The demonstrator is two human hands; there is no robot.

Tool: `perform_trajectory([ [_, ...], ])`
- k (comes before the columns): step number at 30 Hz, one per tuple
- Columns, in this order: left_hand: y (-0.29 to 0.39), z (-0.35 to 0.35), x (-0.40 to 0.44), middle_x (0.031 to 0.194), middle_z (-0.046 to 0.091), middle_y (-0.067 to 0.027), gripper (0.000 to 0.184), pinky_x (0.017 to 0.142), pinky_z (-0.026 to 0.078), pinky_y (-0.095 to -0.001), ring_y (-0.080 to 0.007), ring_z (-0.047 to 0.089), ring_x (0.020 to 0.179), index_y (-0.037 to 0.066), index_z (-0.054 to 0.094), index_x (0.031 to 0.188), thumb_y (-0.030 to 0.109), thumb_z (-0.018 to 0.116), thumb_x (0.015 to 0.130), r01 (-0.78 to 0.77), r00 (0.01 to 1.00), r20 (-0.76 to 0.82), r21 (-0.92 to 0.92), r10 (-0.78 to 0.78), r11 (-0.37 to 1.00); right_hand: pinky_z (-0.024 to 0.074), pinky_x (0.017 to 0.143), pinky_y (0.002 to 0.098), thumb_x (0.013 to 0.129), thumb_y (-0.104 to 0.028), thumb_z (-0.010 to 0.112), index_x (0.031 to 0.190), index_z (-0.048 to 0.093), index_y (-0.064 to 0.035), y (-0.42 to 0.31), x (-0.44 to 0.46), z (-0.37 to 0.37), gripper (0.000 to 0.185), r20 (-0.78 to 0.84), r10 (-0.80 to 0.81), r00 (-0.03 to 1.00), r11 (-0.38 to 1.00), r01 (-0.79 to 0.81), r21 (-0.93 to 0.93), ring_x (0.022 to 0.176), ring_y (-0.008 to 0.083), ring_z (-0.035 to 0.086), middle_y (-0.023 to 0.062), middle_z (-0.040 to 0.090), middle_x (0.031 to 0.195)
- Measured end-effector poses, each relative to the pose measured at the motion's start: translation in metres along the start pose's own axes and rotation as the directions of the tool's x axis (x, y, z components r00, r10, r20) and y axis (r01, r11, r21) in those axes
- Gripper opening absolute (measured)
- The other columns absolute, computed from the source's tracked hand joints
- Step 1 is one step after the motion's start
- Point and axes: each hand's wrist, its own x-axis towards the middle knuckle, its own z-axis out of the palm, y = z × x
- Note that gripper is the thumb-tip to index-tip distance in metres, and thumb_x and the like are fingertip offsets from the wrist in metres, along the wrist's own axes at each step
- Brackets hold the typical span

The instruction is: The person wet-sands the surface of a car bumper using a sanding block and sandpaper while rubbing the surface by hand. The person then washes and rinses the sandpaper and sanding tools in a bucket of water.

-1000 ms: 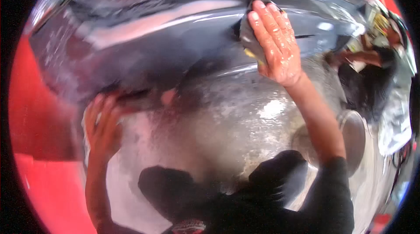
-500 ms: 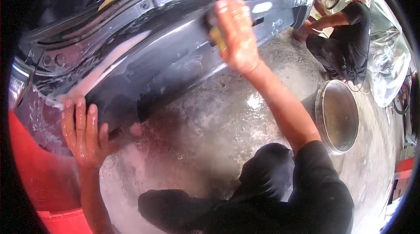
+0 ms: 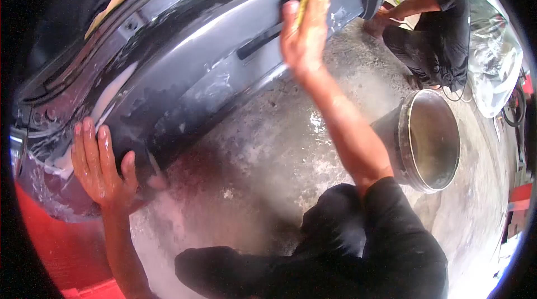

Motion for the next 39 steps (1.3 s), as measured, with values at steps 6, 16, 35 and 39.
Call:
perform_trajectory([
  [6, -0.005, -0.001, -0.006, 0.15, 0.055, -0.0264, 0.055, 0.113, 0.04, -0.0571, -0.0477, 0.053, 0.138, 0.0, 0.054, 0.146, 0.041, 0.046, 0.111, -0.021, 1.0, 0.019, -0.006, 0.021, 1.0, 0.0114, 0.127, 0.0611, 0.095, -0.03, 0.068, 0.161, 0.021, 0.0078, -0.038, -0.028, -0.022, 0.09, 0.247, -0.257, 0.934, 0.961, 0.221, 0.166, 0.154, 0.0568, 0.017, 0.0402, 0.02, 0.164],
  [16, -0.004, -0.001, -0.006, 0.149, 0.055, -0.0275, 0.057, 0.113, 0.04, -0.0576, -0.0487, 0.052, 0.138, -0.003, 0.055, 0.144, 0.042, 0.045, 0.111, -0.02, 0.999, 0.032, -0.008, 0.02, 1.0, 0.033, 0.12, 0.0424, 0.113, -0.039, 0.034, 0.159, 0.034, -0.001, 0.19, 0.084, -0.022, 0.06, -0.053, 0.441, 0.896, 0.881, -0.444, -0.165, 0.144, 0.0446, 0.043, 0.0302, 0.041, 0.159],
  [35, -0.005, -0.005, -0.002, 0.147, 0.056, -0.0283, 0.053, 0.113, 0.04, -0.0578, -0.0485, 0.052, 0.138, -0.003, 0.054, 0.145, 0.038, 0.05, 0.11, -0.027, 0.998, 0.051, -0.02, 0.028, 0.999, 0.0295, 0.122, 0.0489, 0.112, -0.046, 0.034, 0.15, 0.05, 0.0004, 0.261, 0.11, -0.043, 0.062, -0.003, 0.403, 0.915, 0.864, -0.382, -0.327, 0.144, 0.0459, 0.042, 0.0313, 0.05, 0.151],
  [39, -0.002, -0.001, 0.0, 0.15, 0.054, -0.0275, 0.055, 0.115, 0.038, -0.0571, -0.048, 0.051, 0.139, -0.001, 0.052, 0.147, 0.036, 0.055, 0.108, -0.038, 0.999, 0.0, -0.027, 0.038, 0.999, 0.0264, 0.125, 0.045, 0.113, -0.04, 0.035, 0.158, 0.035, 0.004, 0.226, 0.102, -0.05, 0.064, 0.118, 0.448, 0.886, 0.891, -0.431, -0.14, 0.152, 0.0428, 0.032, 0.0308, 0.036, 0.162],
])
